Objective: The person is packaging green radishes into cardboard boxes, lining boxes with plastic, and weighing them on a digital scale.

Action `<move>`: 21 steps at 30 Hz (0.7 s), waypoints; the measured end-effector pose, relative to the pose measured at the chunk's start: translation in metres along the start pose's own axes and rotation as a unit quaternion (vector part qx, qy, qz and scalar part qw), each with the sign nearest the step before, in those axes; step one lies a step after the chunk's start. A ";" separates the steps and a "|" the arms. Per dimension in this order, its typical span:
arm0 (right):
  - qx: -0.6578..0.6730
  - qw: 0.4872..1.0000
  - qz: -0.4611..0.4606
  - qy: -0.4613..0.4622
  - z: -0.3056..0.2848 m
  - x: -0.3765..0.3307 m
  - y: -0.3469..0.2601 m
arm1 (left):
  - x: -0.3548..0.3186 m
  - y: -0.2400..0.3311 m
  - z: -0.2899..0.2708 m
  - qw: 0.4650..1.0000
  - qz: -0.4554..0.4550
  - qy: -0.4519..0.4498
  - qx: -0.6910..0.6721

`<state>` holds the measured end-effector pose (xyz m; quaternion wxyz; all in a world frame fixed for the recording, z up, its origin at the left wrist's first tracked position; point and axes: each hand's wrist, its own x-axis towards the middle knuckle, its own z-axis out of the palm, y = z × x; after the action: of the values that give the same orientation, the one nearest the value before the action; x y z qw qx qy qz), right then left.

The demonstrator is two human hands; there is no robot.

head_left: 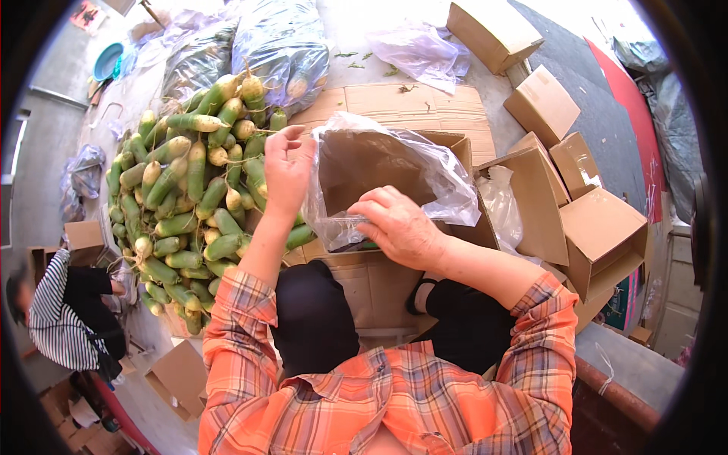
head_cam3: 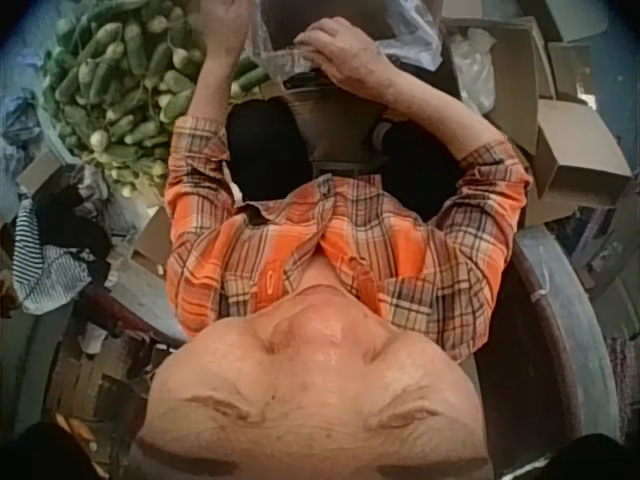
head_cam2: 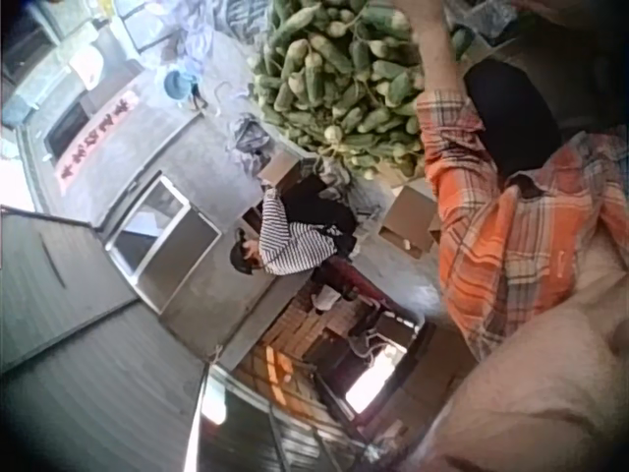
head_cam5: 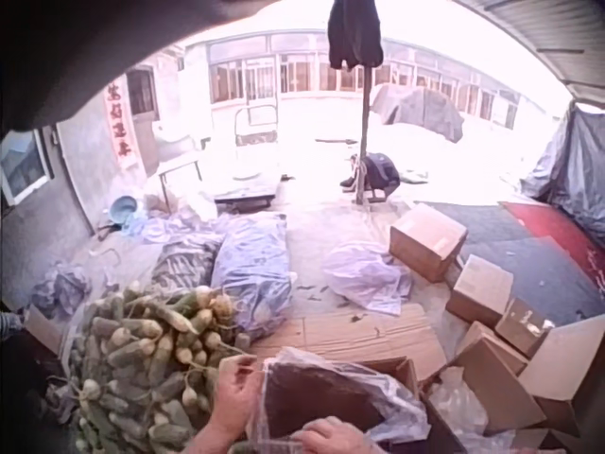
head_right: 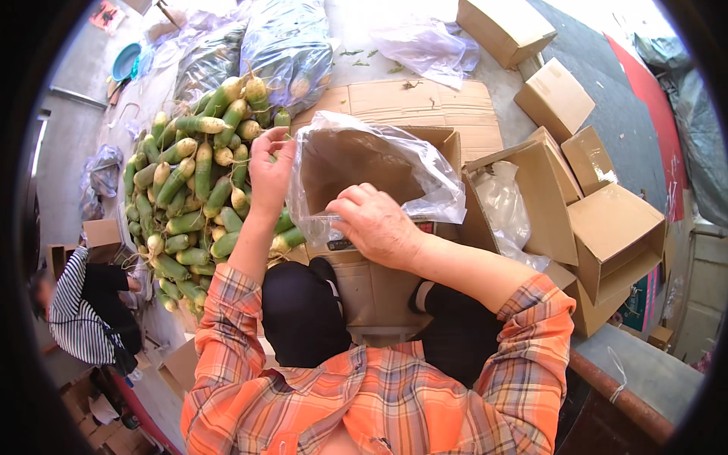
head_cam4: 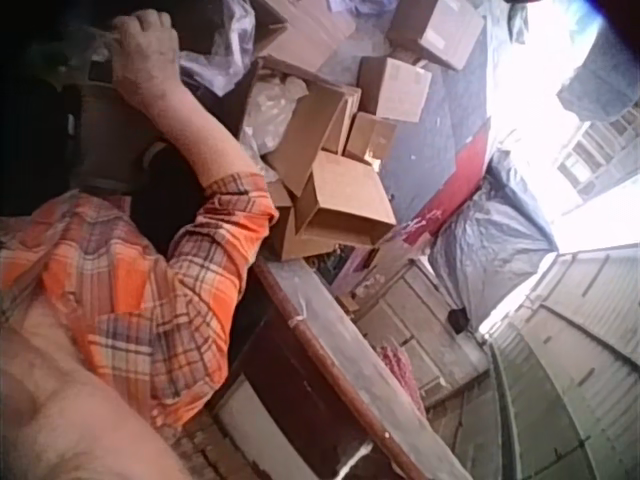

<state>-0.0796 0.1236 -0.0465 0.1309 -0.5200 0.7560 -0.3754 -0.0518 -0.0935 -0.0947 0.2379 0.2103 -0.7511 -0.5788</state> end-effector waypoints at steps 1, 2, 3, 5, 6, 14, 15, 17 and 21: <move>-0.060 0.998 0.026 0.009 -0.007 -0.005 0.003 | -0.011 0.009 0.005 0.989 0.105 -0.045 0.093; -0.120 0.991 0.053 0.018 -0.014 -0.012 0.007 | -0.021 0.011 0.007 0.989 0.105 -0.044 0.093; -0.172 0.982 0.078 0.022 -0.025 -0.017 0.009 | -0.029 0.012 0.009 0.971 0.137 -0.079 0.179; -0.266 0.955 0.125 0.042 -0.046 -0.024 0.020 | -0.035 0.012 0.006 0.947 0.141 -0.123 0.261; -0.311 0.936 0.151 0.060 -0.059 -0.028 0.029 | -0.036 0.010 0.008 0.948 0.141 -0.125 0.258; 0.091 0.922 0.366 0.084 -0.094 -0.036 0.112 | -0.033 -0.003 0.014 0.947 0.181 -0.123 0.236; 0.159 0.891 0.420 0.060 -0.098 -0.036 0.093 | -0.034 -0.005 0.013 0.947 0.185 -0.117 0.235; 0.225 0.854 0.468 0.032 -0.094 -0.050 0.073 | -0.032 -0.007 0.012 0.949 0.180 -0.110 0.236; 0.213 0.896 0.379 0.089 -0.082 -0.091 0.047 | -0.032 -0.005 0.013 0.952 0.166 -0.102 0.235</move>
<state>-0.1218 0.2479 -0.0413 0.3030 -0.1177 0.8065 -0.4938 -0.0336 -0.0656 -0.1059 0.1967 0.0724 -0.9104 -0.3567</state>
